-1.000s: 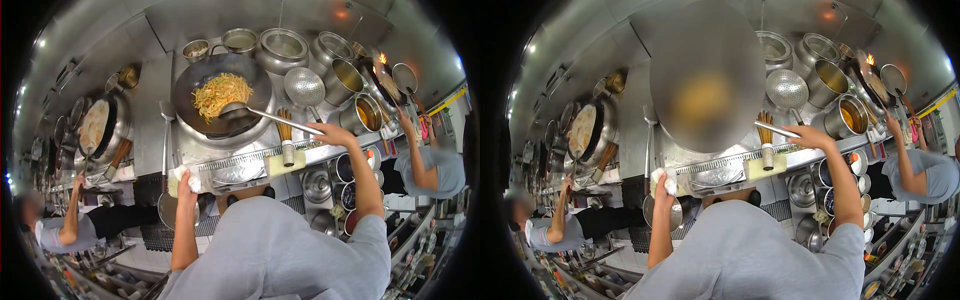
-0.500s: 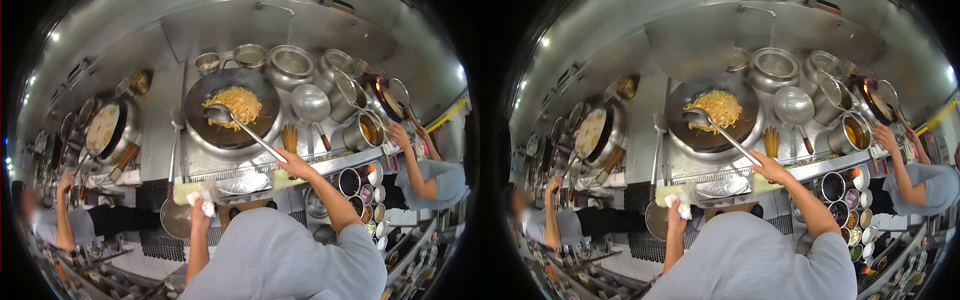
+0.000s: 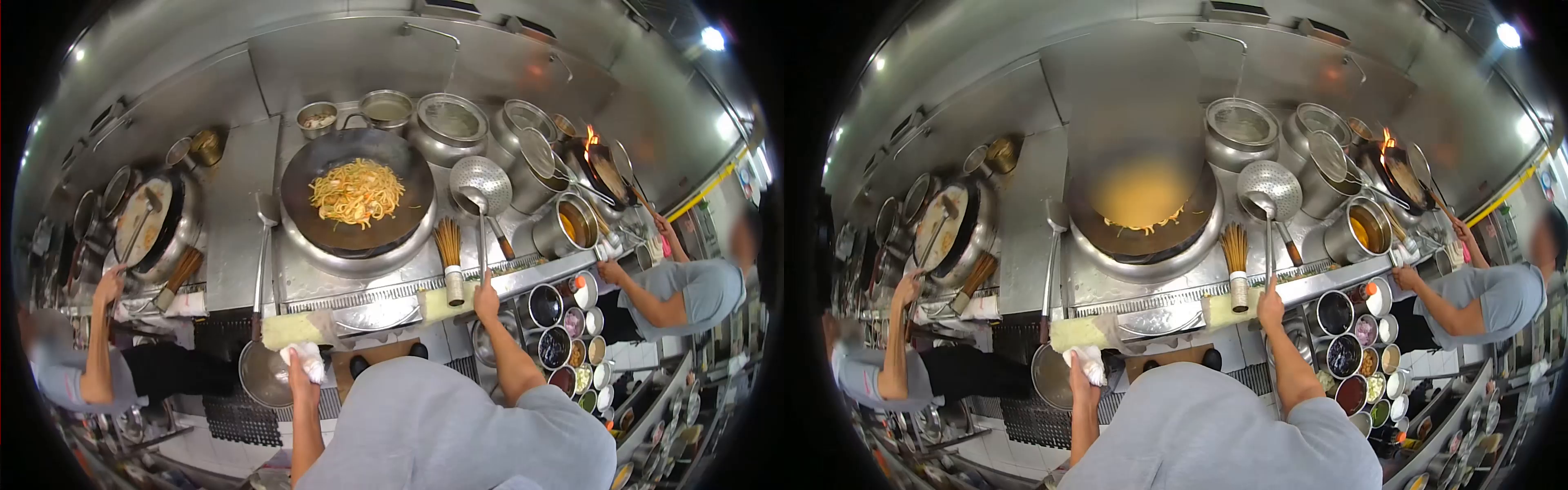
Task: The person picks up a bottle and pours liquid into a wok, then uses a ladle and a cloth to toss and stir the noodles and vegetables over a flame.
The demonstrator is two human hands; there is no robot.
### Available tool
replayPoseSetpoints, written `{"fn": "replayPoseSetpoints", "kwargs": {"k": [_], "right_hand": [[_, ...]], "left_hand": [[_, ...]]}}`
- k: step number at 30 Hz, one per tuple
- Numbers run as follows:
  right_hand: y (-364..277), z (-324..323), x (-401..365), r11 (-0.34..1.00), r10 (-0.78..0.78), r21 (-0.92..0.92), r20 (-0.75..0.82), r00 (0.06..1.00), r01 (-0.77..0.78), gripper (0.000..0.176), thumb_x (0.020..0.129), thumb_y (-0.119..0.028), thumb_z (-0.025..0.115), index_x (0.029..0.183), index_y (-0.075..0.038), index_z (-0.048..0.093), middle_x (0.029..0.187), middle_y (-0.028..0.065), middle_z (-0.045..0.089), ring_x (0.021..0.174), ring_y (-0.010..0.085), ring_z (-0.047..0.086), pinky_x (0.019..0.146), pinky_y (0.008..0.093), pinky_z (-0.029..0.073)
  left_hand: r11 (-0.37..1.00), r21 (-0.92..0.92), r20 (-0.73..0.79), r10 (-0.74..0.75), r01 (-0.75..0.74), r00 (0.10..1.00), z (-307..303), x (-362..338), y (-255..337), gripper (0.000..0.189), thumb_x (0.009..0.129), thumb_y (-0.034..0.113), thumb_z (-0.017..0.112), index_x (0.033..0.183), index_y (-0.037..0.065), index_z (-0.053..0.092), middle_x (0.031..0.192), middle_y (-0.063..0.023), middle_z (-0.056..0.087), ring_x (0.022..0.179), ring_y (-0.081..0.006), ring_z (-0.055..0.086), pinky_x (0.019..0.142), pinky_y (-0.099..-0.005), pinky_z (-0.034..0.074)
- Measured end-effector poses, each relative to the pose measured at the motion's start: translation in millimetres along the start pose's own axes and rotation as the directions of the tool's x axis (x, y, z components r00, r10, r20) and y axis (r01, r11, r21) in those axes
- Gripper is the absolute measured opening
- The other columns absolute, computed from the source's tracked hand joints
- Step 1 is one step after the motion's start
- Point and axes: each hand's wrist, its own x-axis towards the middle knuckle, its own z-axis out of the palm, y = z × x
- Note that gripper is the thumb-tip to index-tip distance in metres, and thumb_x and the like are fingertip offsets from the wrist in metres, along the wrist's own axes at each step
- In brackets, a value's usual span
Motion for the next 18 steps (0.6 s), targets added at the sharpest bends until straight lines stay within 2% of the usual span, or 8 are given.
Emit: {"fn": "replayPoseSetpoints", "kwargs": {"k": [1, 3, 5, 6, 7, 9, 13, 18], "right_hand": [[9, 1, 2, 1.0, -0.021, -0.013, 0.017, 1.0, 0.021, 0.069, 0.086, -0.018, 0.056, 0.146, -0.012, 0.022, 0.095, 0.0327, 0.061, 0.087, 0.0472, 0.06, 0.078, 0.055, 0.045], [9, -6, 1, 0.995, 0.006, -0.103, 0.044, 0.999, -0.001, 0.063, 0.085, -0.017, 0.057, 0.142, -0.01, 0.031, 0.111, 0.0337, 0.054, 0.098, 0.0474, 0.056, 0.081, 0.0522, 0.045], [15, -4, 2, 0.92, -0.293, -0.311, -0.137, 0.946, 0.24, 0.055, 0.081, -0.016, 0.061, 0.132, -0.005, 0.044, 0.113, 0.0289, 0.05, 0.103, 0.0437, 0.051, 0.089, 0.0491, 0.043], [0, -15, -7, 0.946, -0.262, -0.226, -0.109, 0.959, 0.233, 0.052, 0.081, -0.013, 0.06, 0.13, -0.004, 0.046, 0.116, 0.0289, 0.049, 0.107, 0.0439, 0.049, 0.093, 0.049, 0.04], [5, -6, -12, 0.881, -0.459, -0.257, -0.253, 0.852, 0.398, 0.049, 0.081, -0.009, 0.059, 0.128, -0.003, 0.047, 0.119, 0.0272, 0.048, 0.109, 0.0431, 0.048, 0.095, 0.0483, 0.039], [-37, -33, -41, 0.905, -0.399, 0.09, -0.156, 0.904, 0.415, 0.048, 0.081, -0.002, 0.055, 0.128, -0.003, 0.047, 0.113, 0.0223, 0.049, 0.105, 0.04, 0.05, 0.09, 0.0442, 0.042], [-73, -42, -106, 0.858, -0.506, 0.041, -0.1, 0.857, 0.512, 0.047, 0.08, 0.005, 0.055, 0.126, -0.004, 0.05, 0.11, 0.0195, 0.049, 0.094, 0.0318, 0.053, 0.076, 0.0352, 0.047], [-63, -29, -163, 0.845, -0.534, 0.202, 0.3, 0.79, 0.495, 0.041, 0.081, -0.001, 0.059, 0.121, -0.006, 0.055, 0.101, 0.0141, 0.056, 0.087, 0.0305, 0.057, 0.075, 0.0338, 0.048]], "left_hand": [[1.0, -0.007, -0.012, 0.002, -0.002, 1.0, 3, -3, 5, 0.049, 0.094, 0.047, 0.048, 0.125, 0.008, 0.049, 0.109, -0.0081, 0.061, 0.092, -0.0224, 0.062, 0.073, -0.0355, 0.052], [0.976, -0.143, 0.286, -0.12, 0.166, 0.951, 22, -13, 29, 0.063, 0.093, 0.062, 0.035, 0.128, 0.011, 0.047, 0.109, -0.0076, 0.061, 0.09, -0.0252, 0.062, 0.068, -0.0364, 0.052], [0.934, -0.252, 0.246, -0.19, 0.252, 0.95, 52, -24, 52, 0.069, 0.088, 0.07, 0.03, 0.128, 0.016, 0.048, 0.106, -0.0084, 0.063, 0.086, -0.0273, 0.063, 0.057, -0.0378, 0.05], [0.927, -0.277, 0.275, -0.177, 0.254, 0.945, 57, -28, 59, 0.069, 0.088, 0.07, 0.034, 0.129, 0.016, 0.047, 0.108, -0.0085, 0.062, 0.088, -0.0288, 0.062, 0.057, -0.0382, 0.05], [0.92, -0.301, 0.311, -0.154, 0.251, 0.938, 61, -27, 65, 0.069, 0.087, 0.069, 0.038, 0.129, 0.015, 0.047, 0.11, -0.0087, 0.061, 0.089, -0.0304, 0.061, 0.057, -0.0386, 0.049], [0.905, -0.352, 0.526, -0.021, 0.24, 0.85, 70, -21, 75, 0.062, 0.086, 0.056, 0.055, 0.13, 0.013, 0.046, 0.109, -0.0088, 0.059, 0.088, -0.0276, 0.058, 0.056, -0.0347, 0.048], [0.935, -0.3, 0.637, 0.048, 0.189, 0.77, 73, -1, 79, 0.056, 0.083, 0.037, 0.068, 0.127, 0.01, 0.047, 0.105, -0.0083, 0.056, 0.086, -0.0227, 0.055, 0.054, -0.029, 0.046], [0.984, -0.092, 0.632, -0.062, 0.154, 0.772, 63, 7, 74, 0.048, 0.083, 0.029, 0.069, 0.12, 0.006, 0.049, 0.093, -0.0075, 0.057, 0.074, -0.0174, 0.054, 0.047, -0.0248, 0.041]]}}
